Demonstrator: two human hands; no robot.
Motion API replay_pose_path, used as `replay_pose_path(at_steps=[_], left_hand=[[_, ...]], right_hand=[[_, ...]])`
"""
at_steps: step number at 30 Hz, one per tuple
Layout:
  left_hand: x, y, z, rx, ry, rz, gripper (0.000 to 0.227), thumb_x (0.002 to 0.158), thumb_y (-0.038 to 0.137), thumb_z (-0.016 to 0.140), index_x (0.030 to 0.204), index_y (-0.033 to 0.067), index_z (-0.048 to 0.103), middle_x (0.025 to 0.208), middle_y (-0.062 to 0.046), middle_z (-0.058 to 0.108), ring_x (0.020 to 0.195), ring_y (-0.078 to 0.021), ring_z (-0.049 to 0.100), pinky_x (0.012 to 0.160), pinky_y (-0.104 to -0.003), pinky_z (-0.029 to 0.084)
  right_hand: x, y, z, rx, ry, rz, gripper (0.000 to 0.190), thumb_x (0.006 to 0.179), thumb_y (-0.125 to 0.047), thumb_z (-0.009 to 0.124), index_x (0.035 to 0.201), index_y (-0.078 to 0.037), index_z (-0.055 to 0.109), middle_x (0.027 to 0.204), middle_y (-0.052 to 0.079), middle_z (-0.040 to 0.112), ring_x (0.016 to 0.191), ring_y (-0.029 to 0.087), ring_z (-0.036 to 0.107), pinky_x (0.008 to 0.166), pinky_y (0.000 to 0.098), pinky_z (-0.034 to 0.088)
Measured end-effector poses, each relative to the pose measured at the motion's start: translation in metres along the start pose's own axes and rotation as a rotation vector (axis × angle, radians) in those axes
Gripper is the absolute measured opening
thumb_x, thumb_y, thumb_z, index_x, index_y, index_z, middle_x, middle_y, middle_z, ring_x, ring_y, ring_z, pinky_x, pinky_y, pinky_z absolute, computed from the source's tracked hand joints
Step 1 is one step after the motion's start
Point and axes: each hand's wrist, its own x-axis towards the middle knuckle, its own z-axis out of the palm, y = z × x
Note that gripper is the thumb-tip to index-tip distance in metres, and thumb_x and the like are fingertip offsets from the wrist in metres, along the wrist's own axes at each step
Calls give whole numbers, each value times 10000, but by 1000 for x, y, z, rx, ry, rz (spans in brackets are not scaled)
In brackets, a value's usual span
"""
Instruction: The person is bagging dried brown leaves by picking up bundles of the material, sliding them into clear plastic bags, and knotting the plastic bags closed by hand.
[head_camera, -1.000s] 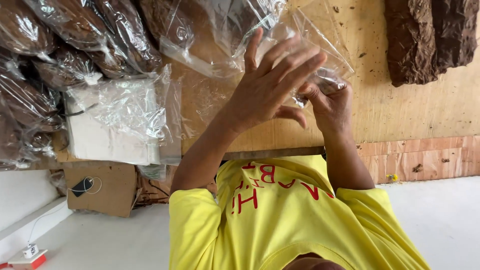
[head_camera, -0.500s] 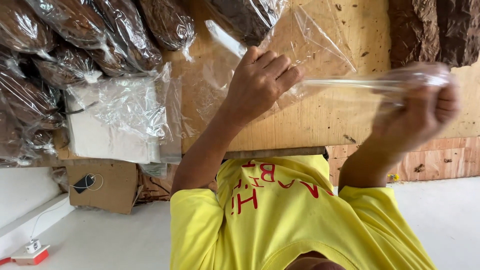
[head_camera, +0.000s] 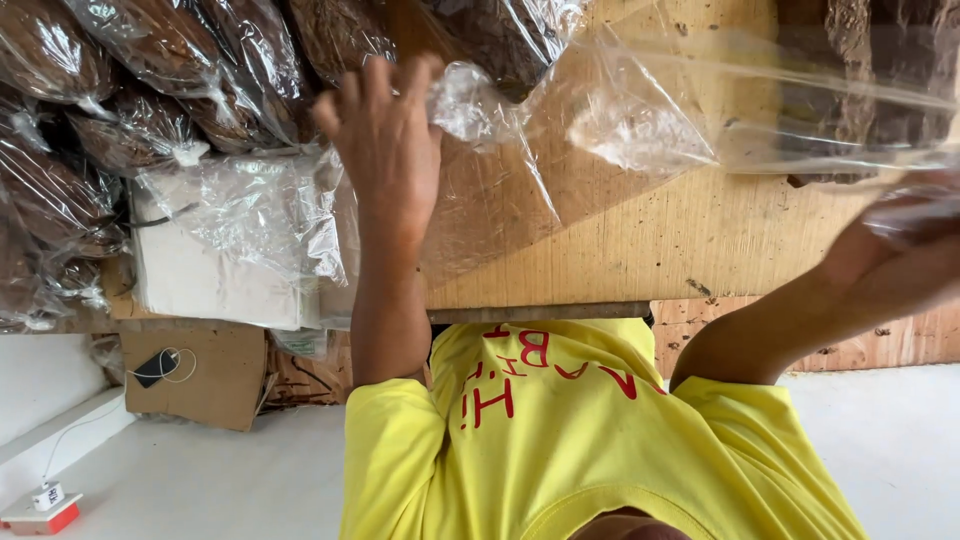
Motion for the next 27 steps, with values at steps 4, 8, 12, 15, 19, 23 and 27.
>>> replay_pose_path(at_steps=[4, 8, 12, 15, 19, 23, 27], left_hand=[[-5, 4, -21, 80, -84, -19, 1368, 695, 794, 1038, 1645, 341, 165, 1562, -142, 415, 1396, -319, 447, 1151, -631, 255], [-10, 44, -41, -444, 174, 259, 800, 907, 791, 456, 1503, 286, 284, 1501, -125, 330, 1433, -316, 396, 1159, -634, 283], [-38, 99, -46, -1009, 133, 544, 431, 957, 413, 702, 1139, 49, 562, 1008, -70, 601, 872, -191, 578, 787, -293, 573], [-43, 114, -43, -1148, -169, 399, 380, 995, 350, 657, 1177, 43, 524, 1045, -78, 542, 797, -144, 554, 683, -261, 586], [-40, 108, -19, -1577, -196, 254, 120, 996, 168, 694, 974, 63, 641, 829, -30, 563, 697, -125, 562, 695, -304, 563], [-38, 103, -10, -2020, -291, 31, 131, 997, 147, 683, 948, 81, 581, 833, -17, 590, 771, -71, 596, 767, -270, 534], [-40, 98, -28, -1749, -336, 185, 260, 851, 19, 823, 833, 102, 577, 760, 38, 480, 681, -85, 515, 687, -257, 487]], right_hand=[[-34, 21, 84, 15, -36, 186, 170, 1135, 49, 592, 1229, -71, 667, 1210, 150, 708, 1171, 301, 729, 946, 397, 669], [-63, 28, 163, -228, -199, 337, 336, 874, 236, 525, 923, -59, 677, 944, 34, 695, 705, 135, 691, 591, 229, 645], [-86, 47, 165, -515, -394, 306, 212, 935, -10, 847, 973, -128, 675, 900, -12, 709, 736, 73, 672, 730, 222, 607], [-94, 53, 170, -505, -541, 196, 359, 860, -117, 873, 843, -96, 515, 827, 6, 542, 719, 123, 451, 630, 293, 434], [-100, 55, 172, -478, -502, 317, 370, 796, 63, 939, 832, 7, 575, 774, 73, 634, 795, 49, 557, 691, 244, 528], [-92, 48, 179, -347, -355, 315, 336, 837, 116, 854, 828, 12, 534, 746, 134, 585, 648, 139, 584, 519, 229, 517], [-71, 46, 170, -344, -242, 126, 343, 822, 283, 695, 822, 26, 467, 671, 140, 491, 552, 138, 486, 448, 241, 406]])
